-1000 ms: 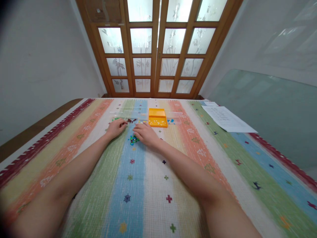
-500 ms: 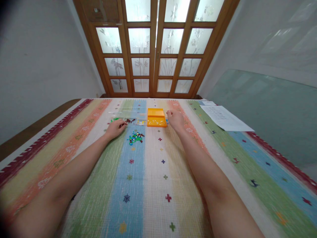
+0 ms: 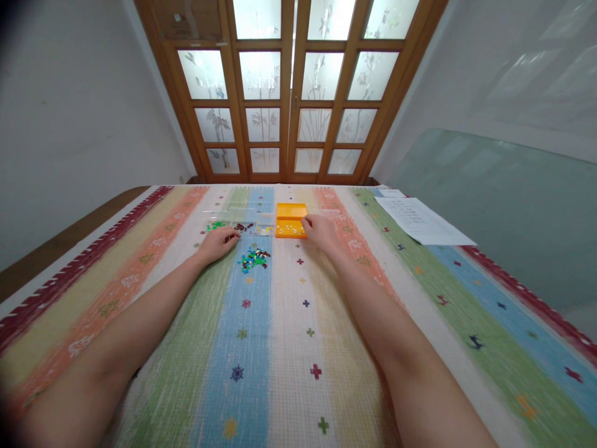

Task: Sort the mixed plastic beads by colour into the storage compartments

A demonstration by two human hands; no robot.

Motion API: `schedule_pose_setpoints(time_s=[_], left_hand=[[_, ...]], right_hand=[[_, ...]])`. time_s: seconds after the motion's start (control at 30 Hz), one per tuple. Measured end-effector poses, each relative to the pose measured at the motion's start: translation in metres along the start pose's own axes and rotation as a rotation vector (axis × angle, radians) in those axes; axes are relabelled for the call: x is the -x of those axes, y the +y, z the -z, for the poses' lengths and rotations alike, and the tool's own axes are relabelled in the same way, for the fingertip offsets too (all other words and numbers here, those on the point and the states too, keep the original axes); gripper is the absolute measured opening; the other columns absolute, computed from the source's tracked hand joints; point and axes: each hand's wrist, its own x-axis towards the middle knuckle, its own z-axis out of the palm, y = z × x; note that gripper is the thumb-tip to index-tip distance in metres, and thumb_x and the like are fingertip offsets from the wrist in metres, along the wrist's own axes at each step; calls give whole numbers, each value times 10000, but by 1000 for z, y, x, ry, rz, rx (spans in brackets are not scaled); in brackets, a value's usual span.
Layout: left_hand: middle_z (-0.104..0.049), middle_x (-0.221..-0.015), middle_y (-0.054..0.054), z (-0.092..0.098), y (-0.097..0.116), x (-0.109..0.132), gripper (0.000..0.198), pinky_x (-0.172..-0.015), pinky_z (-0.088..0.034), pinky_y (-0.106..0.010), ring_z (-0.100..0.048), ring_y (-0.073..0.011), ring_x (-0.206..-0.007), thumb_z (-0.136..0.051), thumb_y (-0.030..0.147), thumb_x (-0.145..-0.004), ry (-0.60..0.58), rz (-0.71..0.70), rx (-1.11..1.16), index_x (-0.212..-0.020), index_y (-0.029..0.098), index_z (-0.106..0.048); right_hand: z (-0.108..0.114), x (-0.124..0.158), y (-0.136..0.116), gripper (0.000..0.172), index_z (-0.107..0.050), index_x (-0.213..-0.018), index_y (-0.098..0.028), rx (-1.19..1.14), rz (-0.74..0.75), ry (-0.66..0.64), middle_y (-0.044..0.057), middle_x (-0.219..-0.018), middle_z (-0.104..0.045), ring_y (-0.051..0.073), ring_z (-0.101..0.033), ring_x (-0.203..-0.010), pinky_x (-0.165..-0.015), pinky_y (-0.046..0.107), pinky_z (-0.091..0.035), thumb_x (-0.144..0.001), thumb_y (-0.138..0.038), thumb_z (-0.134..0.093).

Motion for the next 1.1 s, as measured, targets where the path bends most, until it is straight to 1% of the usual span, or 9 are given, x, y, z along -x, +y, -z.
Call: schedule_pose_setpoints(time_s=[0.07,0.17,0.27,0.37,0.43,0.6,0.83,0.97,1.1], left_hand=[[-719,-991,-63,0,2,0,223,-810,-480,-341,-643,-219,-869,-548,288,-963,-18,-20,-3,-1015,226,-756],[-723,-980,-60,-1,3,0,233,-786,-475,-332,-643,-215,-851,-538,298,-971,-48,-37,-3,-1012,224,-755],[-727,-976,-56,-1,5,0,235,-790,-473,-322,-643,-210,-852,-536,289,-971,-82,-48,3,-1013,218,-756],[-728,-980,-55,-1,5,0,233,-798,-471,-317,-643,-207,-861,-541,284,-967,-94,-49,3,-1023,213,-756],[-726,-981,-57,0,5,0,232,-799,-469,-317,-643,-209,-868,-542,281,-965,-89,-48,4,-1023,212,-755],[-722,-983,-54,0,5,1,227,-826,-471,-321,-646,-213,-897,-545,282,-962,-90,-45,24,-1019,216,-754],[-718,-1000,-58,2,7,1,234,-831,-465,-321,-645,-212,-906,-542,288,-965,-100,-49,29,-1025,213,-755],[-723,-1015,-65,3,10,0,241,-839,-464,-322,-648,-218,-935,-536,294,-969,-110,-74,31,-1027,208,-753],[-728,-954,-53,6,17,-3,227,-795,-456,-301,-636,-198,-861,-571,293,-942,-180,-93,131,-1026,200,-760]], right_hand=[[-9,5,-21,319,-736,-864,-207,23,6,-55,70,-877,-739,221,-619,-769,-681,314,-397,-1016,-345,-492],[-20,15,-61,267,-748,-923,-203,-11,184,-166,74,-955,-745,218,-638,-872,-743,300,-412,-1022,-300,-520],[-26,27,-97,206,-749,-1048,-210,-57,333,-219,79,-1016,-729,222,-631,-965,-833,311,-430,-1026,-284,-558],[-30,40,-123,167,-743,-1055,-222,-86,485,-301,67,-996,-701,214,-611,-974,-866,315,-435,-1023,-287,-593],[-32,48,-132,167,-739,-1052,-234,-110,573,-369,57,-994,-686,206,-601,-968,-865,314,-439,-1034,-293,-583],[-37,56,-136,144,-726,-1086,-232,-134,698,-445,60,-1047,-667,210,-586,-1010,-891,325,-442,-1022,-290,-611],[-42,57,-134,126,-726,-1062,-227,-119,729,-446,61,-1028,-654,213,-574,-988,-864,324,-431,-1010,-282,-625],[-37,49,-124,111,-717,-1036,-228,-160,643,-344,50,-992,-650,204,-574,-965,-854,311,-424,-1012,-273,-617],[-24,32,-87,106,-706,-1011,-227,-126,397,-110,60,-976,-657,223,-581,-970,-859,323,-420,-998,-267,-608]])
